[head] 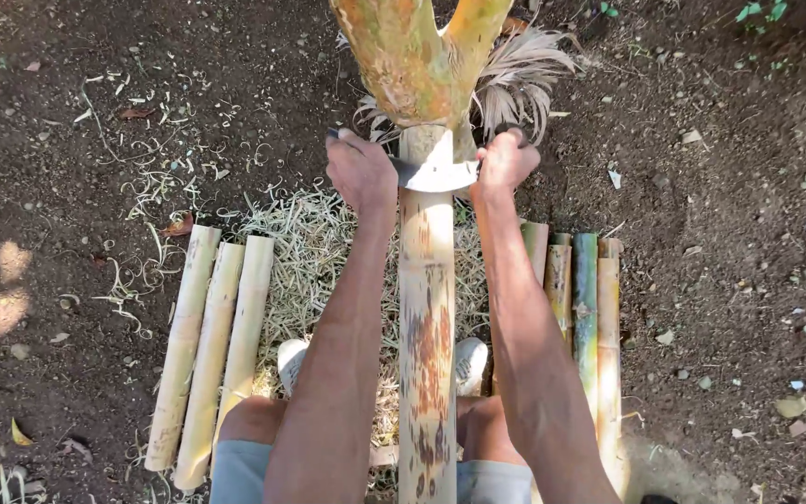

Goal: Scraping the surface of a wood or bamboo pole using a curved blade.

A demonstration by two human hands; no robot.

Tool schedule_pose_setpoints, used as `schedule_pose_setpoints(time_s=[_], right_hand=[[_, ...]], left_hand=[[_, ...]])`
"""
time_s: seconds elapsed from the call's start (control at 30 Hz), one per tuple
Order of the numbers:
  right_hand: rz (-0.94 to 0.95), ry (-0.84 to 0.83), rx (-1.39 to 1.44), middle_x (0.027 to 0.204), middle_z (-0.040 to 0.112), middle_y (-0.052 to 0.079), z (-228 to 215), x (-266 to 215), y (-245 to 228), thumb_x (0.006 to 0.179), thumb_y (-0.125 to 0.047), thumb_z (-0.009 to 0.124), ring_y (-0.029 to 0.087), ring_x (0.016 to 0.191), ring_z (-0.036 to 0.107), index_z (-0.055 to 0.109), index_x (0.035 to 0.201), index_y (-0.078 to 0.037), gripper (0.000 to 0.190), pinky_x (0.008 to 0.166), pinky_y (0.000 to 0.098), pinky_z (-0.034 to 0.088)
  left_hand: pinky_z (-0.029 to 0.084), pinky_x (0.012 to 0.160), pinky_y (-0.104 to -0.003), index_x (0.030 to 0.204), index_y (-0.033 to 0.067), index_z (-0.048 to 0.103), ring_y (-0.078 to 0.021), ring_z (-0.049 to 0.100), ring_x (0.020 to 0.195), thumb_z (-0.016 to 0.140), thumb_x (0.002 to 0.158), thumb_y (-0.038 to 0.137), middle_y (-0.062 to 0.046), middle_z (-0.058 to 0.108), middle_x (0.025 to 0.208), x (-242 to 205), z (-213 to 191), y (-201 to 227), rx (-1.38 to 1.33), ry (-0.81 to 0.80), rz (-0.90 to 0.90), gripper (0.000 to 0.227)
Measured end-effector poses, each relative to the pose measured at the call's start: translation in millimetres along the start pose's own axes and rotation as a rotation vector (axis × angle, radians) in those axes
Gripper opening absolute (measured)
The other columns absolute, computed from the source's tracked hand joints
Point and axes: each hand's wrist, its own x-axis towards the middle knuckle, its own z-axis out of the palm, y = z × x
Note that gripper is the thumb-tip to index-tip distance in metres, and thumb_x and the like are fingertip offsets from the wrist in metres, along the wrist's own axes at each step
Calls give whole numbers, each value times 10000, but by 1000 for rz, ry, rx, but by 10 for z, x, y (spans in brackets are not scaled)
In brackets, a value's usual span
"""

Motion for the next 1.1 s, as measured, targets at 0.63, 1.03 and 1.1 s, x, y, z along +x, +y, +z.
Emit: schedule_pose_setpoints(time_s=[0.63,1.03,1.1], right_hand=[[-116,-110,-112,709,509,72,-104,-273,-296,941,-139,483,183,484,491,540,892,72,224,406,336,457],[-104,-148,-53,726,505,50,-337,-490,-268,991,-162,471,139,481,475,497,922,13,190,395,323,429],[13,-117,-38,720,532,51,-108,-383,-301,932,-98,484,159,459,477,534,940,47,154,367,345,396]], left_hand=[[480,648,-519,874,-62,555,-383,657,658,355,1052,247,-223,652,752,-59,-85,-140,-225,-81,56,409],[484,645,-487,848,-46,523,-328,603,631,395,1065,224,-167,586,718,-193,-205,-347,-249,-77,57,370],[505,598,-484,848,-18,529,-274,601,605,384,1040,219,-138,601,736,-58,-140,-181,-284,-96,-28,337]])
